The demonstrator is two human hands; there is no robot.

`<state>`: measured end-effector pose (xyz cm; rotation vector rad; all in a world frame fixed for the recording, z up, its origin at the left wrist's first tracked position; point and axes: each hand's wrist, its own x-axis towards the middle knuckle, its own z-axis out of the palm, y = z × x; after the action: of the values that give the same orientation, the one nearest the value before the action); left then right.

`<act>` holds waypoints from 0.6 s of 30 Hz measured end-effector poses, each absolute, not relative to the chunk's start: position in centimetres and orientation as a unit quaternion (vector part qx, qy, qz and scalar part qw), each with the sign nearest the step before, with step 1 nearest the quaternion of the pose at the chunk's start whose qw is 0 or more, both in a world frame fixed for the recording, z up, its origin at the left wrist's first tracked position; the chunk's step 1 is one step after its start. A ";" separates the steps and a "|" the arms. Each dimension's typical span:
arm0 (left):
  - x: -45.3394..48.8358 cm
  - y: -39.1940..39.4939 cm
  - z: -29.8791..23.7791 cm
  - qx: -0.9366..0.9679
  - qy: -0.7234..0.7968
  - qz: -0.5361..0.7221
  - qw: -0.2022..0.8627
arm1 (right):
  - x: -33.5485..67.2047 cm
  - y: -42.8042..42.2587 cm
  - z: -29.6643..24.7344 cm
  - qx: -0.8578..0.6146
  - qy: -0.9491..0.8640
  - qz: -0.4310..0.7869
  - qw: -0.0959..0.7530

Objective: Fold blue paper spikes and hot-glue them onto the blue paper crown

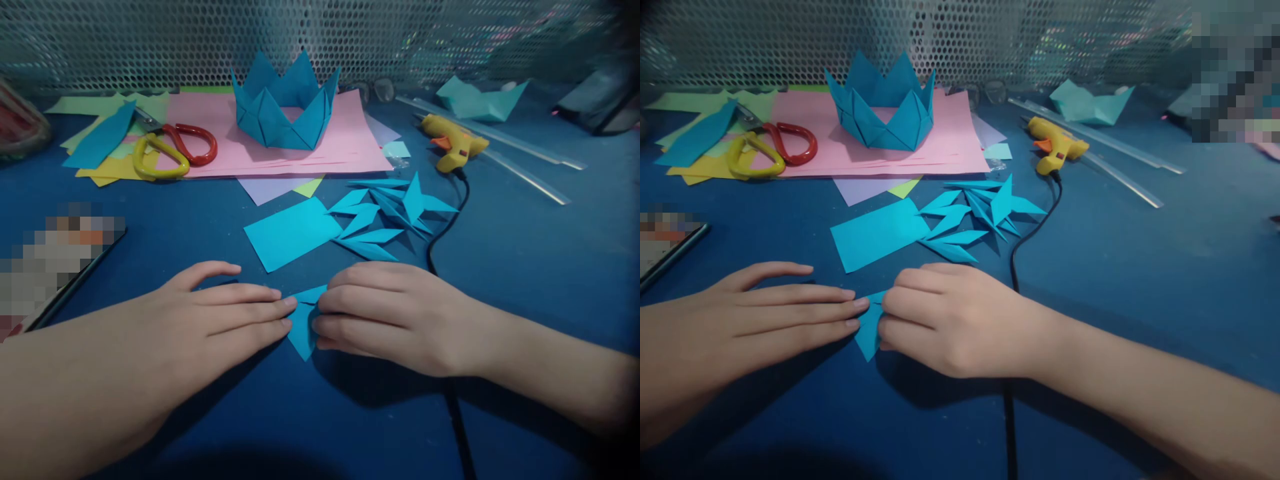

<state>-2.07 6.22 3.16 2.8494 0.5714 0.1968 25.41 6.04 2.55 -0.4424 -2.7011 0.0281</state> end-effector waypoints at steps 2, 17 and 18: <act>-2.3 6.3 3.0 0.976 0.178 0.072 0.104 | 25.5 5.9 2.6 -0.155 -0.970 0.007 0.188; -1.1 6.0 4.8 0.954 0.269 0.024 0.129 | 24.7 4.9 2.6 -0.192 -0.962 0.004 0.192; -1.2 6.0 4.6 0.957 0.261 0.027 0.128 | 24.6 4.9 2.6 -0.195 -0.961 0.006 0.195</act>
<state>-1.23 6.01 4.62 2.7827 0.7581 0.0789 24.65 4.91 2.60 -0.5456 -2.6936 0.0162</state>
